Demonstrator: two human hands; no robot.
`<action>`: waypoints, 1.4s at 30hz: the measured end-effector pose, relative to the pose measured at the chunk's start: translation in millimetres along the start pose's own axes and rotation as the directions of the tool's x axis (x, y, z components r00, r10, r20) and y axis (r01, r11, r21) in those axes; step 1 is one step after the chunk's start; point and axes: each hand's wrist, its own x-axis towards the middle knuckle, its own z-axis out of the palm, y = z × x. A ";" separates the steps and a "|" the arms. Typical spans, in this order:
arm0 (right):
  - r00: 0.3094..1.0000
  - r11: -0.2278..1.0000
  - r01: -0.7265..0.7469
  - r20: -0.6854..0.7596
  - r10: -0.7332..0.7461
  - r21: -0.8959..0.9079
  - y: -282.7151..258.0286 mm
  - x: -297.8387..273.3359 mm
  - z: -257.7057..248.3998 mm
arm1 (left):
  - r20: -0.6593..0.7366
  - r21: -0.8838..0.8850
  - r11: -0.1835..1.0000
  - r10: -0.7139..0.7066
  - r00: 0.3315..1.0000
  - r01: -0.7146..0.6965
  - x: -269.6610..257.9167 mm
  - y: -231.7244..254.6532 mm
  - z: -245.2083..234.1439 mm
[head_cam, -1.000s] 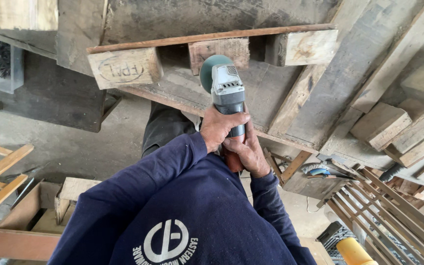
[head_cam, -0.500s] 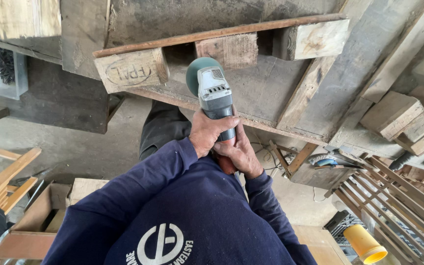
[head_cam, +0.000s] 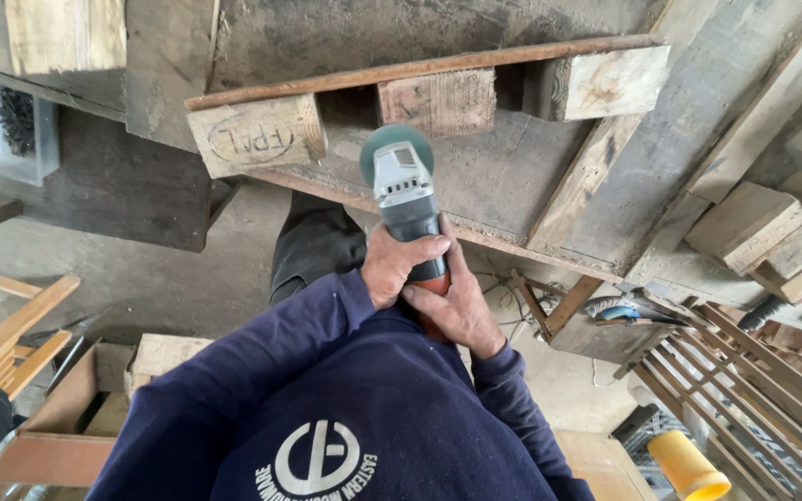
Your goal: The person uses an angle grinder to smooth the surface of a wooden pallet block. They hold the tool with both hands and move it back and forth across the wood, generating sparks. The person briefly pauses to reposition the wood before continuing the grinding process.
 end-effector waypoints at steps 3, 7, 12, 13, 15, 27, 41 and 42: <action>0.998 0.995 -0.065 -0.022 0.067 0.075 3.4 -4.2 -7.8 | 0.012 -0.029 0.998 -0.054 0.998 0.054 8.8 -9.6 9.2; 0.993 0.988 -0.093 -0.058 0.101 0.122 5.4 -7.3 -21.5 | 0.077 0.020 0.997 -0.078 0.994 0.076 21.8 -16.2 24.5; 0.992 0.975 0.026 -0.122 0.001 0.221 11.4 -14.3 -43.8 | 0.176 0.107 0.992 -0.089 0.980 0.071 42.9 -29.0 44.3; 0.989 0.976 -0.020 -0.138 0.051 0.217 13.6 -15.9 -48.5 | 0.196 0.129 0.989 -0.101 0.975 0.076 46.0 -32.7 48.6; 0.975 0.973 -0.099 -0.175 0.137 0.210 16.9 -13.1 -59.5 | 0.245 0.180 0.981 -0.117 0.962 0.074 57.9 -35.0 58.7; 0.987 0.990 -0.129 -0.087 0.134 0.057 -13.7 -5.3 -50.9 | 0.134 0.092 0.984 -0.167 0.977 0.155 39.1 -7.7 57.8; 0.996 0.979 -0.040 -0.087 0.023 -0.202 -21.8 3.0 -38.1 | 0.100 -0.076 0.994 -0.076 0.992 0.083 34.7 -7.3 33.4; 0.994 0.976 0.005 -0.104 -0.028 -0.217 -20.2 2.5 -40.5 | 0.119 -0.068 0.994 -0.081 0.990 0.090 37.6 -8.3 35.5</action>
